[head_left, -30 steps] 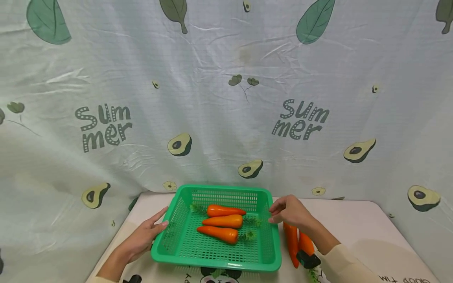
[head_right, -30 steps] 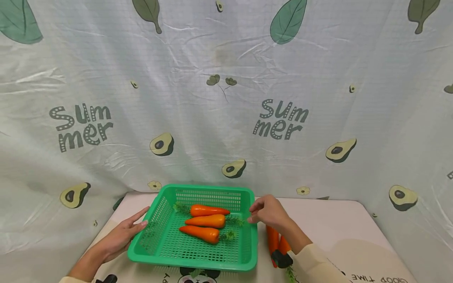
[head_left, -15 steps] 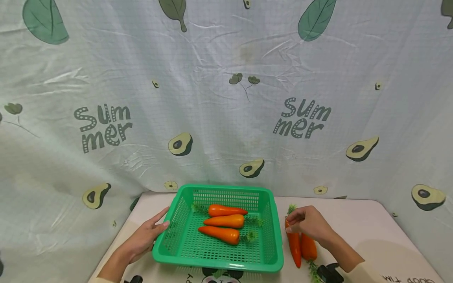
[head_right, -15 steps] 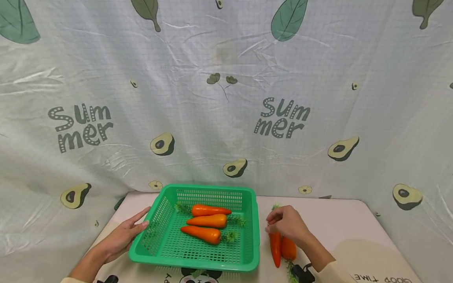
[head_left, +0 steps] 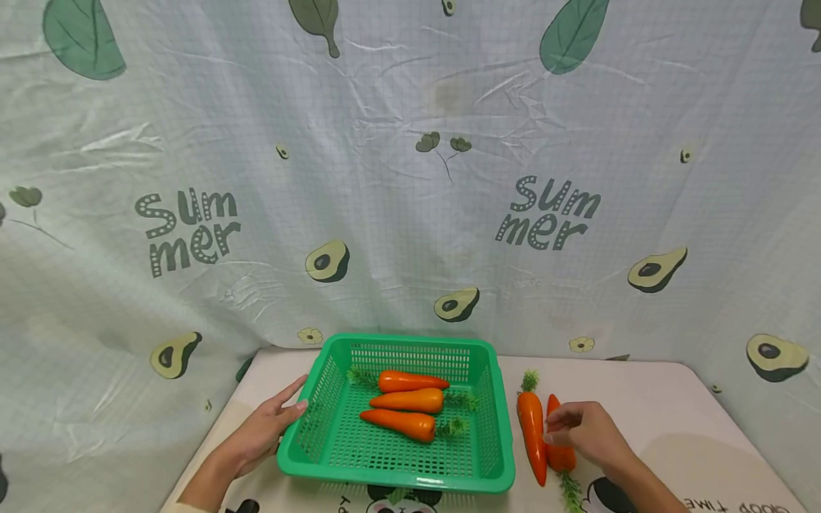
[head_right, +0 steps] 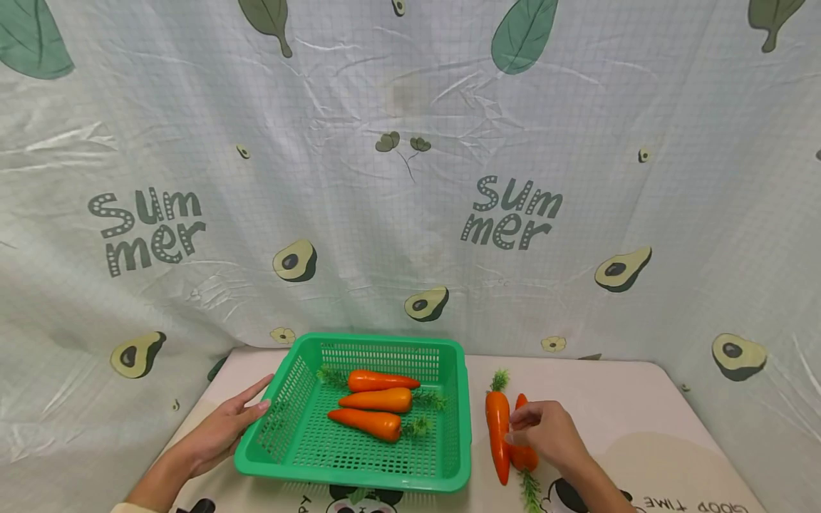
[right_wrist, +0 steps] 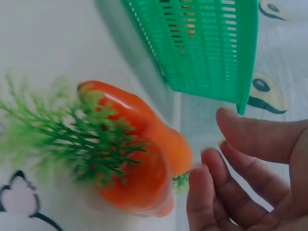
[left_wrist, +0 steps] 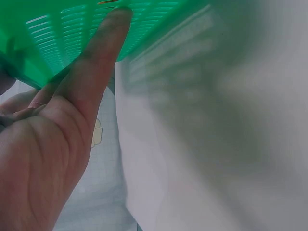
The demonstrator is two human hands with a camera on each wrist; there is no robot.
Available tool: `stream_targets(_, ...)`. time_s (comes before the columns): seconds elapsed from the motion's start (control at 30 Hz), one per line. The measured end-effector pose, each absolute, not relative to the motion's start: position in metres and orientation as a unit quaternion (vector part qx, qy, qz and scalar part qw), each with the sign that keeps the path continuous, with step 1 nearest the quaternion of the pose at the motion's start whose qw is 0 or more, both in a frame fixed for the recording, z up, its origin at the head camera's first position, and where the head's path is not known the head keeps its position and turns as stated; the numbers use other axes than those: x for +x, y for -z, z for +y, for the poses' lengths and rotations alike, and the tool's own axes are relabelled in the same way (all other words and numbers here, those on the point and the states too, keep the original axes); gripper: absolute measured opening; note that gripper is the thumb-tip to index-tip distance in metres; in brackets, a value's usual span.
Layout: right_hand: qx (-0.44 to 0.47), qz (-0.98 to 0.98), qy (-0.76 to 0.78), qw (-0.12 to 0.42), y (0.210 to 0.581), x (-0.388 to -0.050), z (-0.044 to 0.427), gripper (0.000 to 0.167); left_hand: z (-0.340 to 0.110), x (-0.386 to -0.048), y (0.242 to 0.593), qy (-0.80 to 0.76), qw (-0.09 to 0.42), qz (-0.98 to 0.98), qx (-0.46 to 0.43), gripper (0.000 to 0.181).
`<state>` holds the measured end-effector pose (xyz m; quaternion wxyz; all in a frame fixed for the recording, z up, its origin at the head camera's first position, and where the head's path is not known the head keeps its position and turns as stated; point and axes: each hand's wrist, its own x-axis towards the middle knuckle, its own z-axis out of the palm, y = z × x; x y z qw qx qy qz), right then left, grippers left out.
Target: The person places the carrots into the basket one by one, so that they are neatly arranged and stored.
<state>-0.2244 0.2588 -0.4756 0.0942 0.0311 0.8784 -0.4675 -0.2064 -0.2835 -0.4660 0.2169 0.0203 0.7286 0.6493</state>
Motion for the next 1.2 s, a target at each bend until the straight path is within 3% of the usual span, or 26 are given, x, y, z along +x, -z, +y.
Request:
stream_targets(0.27,0.09,0.904,0.415,0.048,0.49,-0.212,0.257,0.036,-0.282,-0.205,0.466,-0.651,0.218,0.727,0.02,0.078)
stream_targets(0.67,0.151,0.912,0.377,0.062,0.507,-0.207,0.256,0.08,-0.284,-0.206,0.468,-0.653,0.218,0.725,0.024,0.08)
stream_targets(1.03,0.164,0.912,0.371,0.064,0.503,-0.207,0.259,0.058,-0.285,-0.206,0.468,-0.652,0.221,0.725,0.023,0.081)
stream_targets(1.2,0.182,0.895,0.4,0.072,0.5,-0.206,0.261,0.057,-0.285,-0.207,0.469,-0.655,0.224,0.721,0.03,0.082)
